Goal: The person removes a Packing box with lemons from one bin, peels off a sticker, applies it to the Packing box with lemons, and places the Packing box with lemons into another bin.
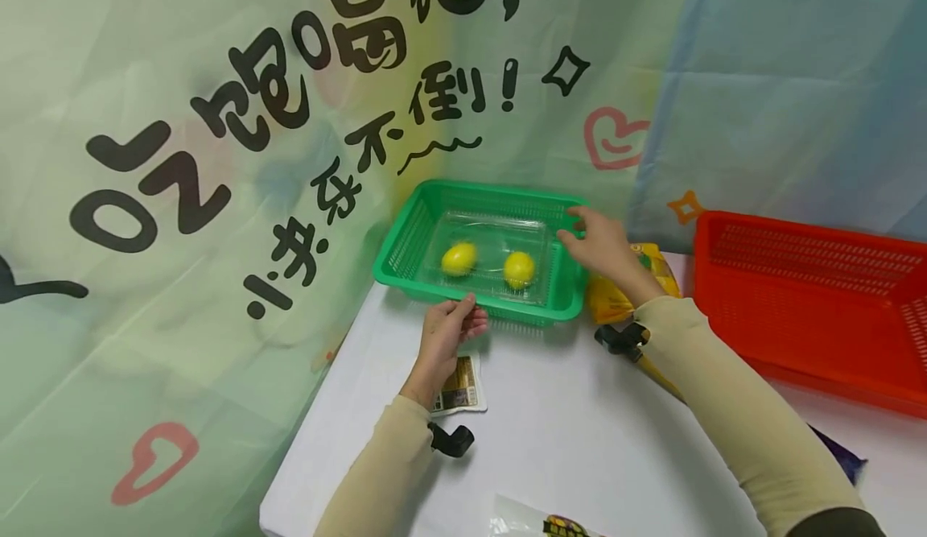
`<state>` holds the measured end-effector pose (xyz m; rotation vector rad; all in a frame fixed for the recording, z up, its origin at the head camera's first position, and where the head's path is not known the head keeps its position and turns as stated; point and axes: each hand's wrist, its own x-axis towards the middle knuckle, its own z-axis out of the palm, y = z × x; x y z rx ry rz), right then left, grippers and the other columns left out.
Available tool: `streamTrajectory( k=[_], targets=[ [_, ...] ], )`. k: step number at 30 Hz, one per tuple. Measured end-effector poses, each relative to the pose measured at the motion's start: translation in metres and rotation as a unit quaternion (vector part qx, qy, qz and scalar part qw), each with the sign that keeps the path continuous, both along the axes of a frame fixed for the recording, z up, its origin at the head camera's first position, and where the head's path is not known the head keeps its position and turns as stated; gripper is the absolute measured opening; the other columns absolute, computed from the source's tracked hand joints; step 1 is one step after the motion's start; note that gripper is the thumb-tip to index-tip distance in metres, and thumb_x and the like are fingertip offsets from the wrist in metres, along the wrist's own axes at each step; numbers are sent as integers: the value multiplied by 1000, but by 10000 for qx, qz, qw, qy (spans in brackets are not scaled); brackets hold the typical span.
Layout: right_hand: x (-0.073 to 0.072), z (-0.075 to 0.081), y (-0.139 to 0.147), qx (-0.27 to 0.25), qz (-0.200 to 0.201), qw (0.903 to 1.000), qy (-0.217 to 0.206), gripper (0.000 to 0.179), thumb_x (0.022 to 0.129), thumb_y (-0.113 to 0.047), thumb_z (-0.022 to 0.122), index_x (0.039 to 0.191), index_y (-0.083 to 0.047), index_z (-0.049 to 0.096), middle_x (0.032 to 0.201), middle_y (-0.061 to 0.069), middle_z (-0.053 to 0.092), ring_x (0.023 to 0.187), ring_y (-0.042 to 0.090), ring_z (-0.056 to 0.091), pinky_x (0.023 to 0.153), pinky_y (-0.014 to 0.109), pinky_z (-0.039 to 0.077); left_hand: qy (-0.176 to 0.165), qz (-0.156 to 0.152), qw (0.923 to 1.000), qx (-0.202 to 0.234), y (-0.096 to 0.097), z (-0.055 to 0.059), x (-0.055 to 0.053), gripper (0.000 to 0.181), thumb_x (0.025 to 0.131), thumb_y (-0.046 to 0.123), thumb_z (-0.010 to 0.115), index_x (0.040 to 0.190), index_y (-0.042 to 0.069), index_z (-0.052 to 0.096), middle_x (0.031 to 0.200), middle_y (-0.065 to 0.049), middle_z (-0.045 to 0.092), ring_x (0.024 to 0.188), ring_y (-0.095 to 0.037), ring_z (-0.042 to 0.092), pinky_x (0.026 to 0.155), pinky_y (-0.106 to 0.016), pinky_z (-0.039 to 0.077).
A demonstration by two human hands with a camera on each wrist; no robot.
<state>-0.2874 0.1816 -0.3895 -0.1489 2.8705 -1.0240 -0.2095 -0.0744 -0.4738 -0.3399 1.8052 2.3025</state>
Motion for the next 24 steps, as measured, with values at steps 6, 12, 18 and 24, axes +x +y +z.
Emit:
streamTrajectory(
  k=[6,12,18,24],
  targets=[
    [-9,-10,-5,-148,-12,9998,-107,61,106,-32,49,157,-3,32,148,28,49,129,44,53,97,58,52,78,-4,10000,48,-1,-3,1,31,103,23,61,110,-7,65,81,-3,69,72,-9,69,70,-20,60],
    [-15,-15,-13,-267,-92,9989,-376,63,106,-34,49,158,-4,29,150,27,46,132,44,50,101,58,50,111,21,9999,115,-1,-4,0,28,102,22,61,108,-5,65,80,-4,70,71,-10,70,69,-21,61],
    [-20,-18,-23,-173,-88,9987,-476,62,106,-31,48,156,0,30,150,29,44,133,46,48,104,60,47,163,38,9998,94,-1,-7,-1,26,103,21,61,106,-4,65,80,-4,70,69,-9,69,67,-21,60],
    [-25,-23,-31,-124,-126,9982,-576,63,105,-30,47,157,1,28,157,26,37,136,47,44,108,61,43,106,66,9999,99,-1,-7,-1,26,102,23,62,105,-3,66,79,-3,70,69,-8,69,66,-20,60]
  ],
)
